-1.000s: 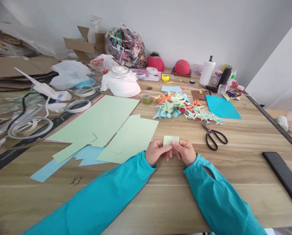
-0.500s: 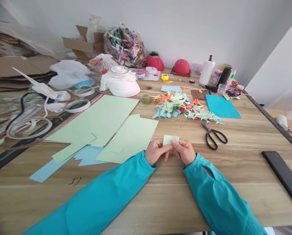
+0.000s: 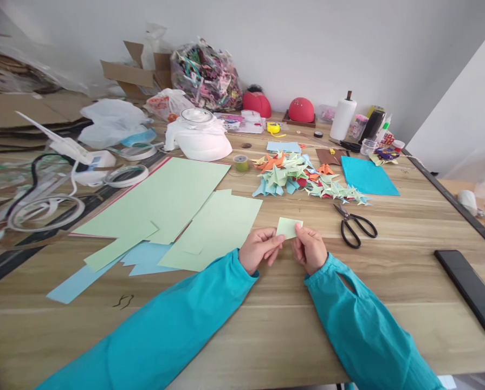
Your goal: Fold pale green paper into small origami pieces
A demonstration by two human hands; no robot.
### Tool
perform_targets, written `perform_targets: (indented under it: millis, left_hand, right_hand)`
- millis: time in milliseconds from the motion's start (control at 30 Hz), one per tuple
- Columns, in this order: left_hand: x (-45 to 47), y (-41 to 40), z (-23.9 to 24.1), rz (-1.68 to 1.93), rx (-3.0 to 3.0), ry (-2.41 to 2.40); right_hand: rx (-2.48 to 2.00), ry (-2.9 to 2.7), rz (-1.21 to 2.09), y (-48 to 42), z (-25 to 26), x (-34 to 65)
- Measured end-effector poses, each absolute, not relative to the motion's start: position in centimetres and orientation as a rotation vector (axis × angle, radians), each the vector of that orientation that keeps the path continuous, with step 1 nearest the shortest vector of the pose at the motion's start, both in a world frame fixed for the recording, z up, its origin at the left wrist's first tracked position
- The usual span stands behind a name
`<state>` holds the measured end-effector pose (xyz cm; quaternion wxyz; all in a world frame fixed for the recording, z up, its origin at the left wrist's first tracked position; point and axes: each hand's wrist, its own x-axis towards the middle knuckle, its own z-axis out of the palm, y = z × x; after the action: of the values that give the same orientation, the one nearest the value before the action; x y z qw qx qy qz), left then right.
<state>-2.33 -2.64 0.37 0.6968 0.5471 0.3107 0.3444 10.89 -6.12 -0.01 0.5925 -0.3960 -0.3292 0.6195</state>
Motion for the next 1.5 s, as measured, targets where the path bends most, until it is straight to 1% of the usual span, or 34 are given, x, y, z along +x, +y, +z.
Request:
perform_targets:
  millis: [333, 500, 733, 867, 1000, 1133, 1267, 1500]
  left_hand:
    - [-2.4, -2.6, 0.3, 0.766, 1.208, 0.687]
    - [-2.5, -2.7, 0.4, 0.769, 1.212, 0.686]
    - [-2.2, -2.7, 0.3, 0.96, 1.155, 0.795]
    - [-2.1, -2.5, 0.1, 1.054, 1.096, 0.84]
    - [-2.0, -2.3, 0.1, 1.088, 1.107, 0.855]
    - [-2.0, -2.0, -0.1, 1.1, 1.038, 0.844]
    - [-1.9, -1.8, -0.2, 1.131, 0.947, 0.797]
    - [-1.9, -1.8, -0.2, 1.105, 0.924, 0.785]
  right_hand:
    - [-0.946, -0.801, 1.405, -6.1, -0.3, 11.1]
    - [-1.084, -0.809, 1.392, -6.0, -0.5, 11.1]
    - [-1.073, -0.839, 1.387, -6.1, -0.4, 11.1]
    - [-1.121, -1.063, 1.399, -6.5, -0.3, 11.0]
    - [-1.135, -1.177, 1.294, -6.8, -0.2, 10.5]
    - [-1.112, -1.099, 1.096, -6.9, -0.2, 10.1]
    - [-1.167, -1.186, 0.915, -7.0, -0.4, 10.2]
    - [-1.216, -1.262, 0.75, -6.8, -1.2, 10.6]
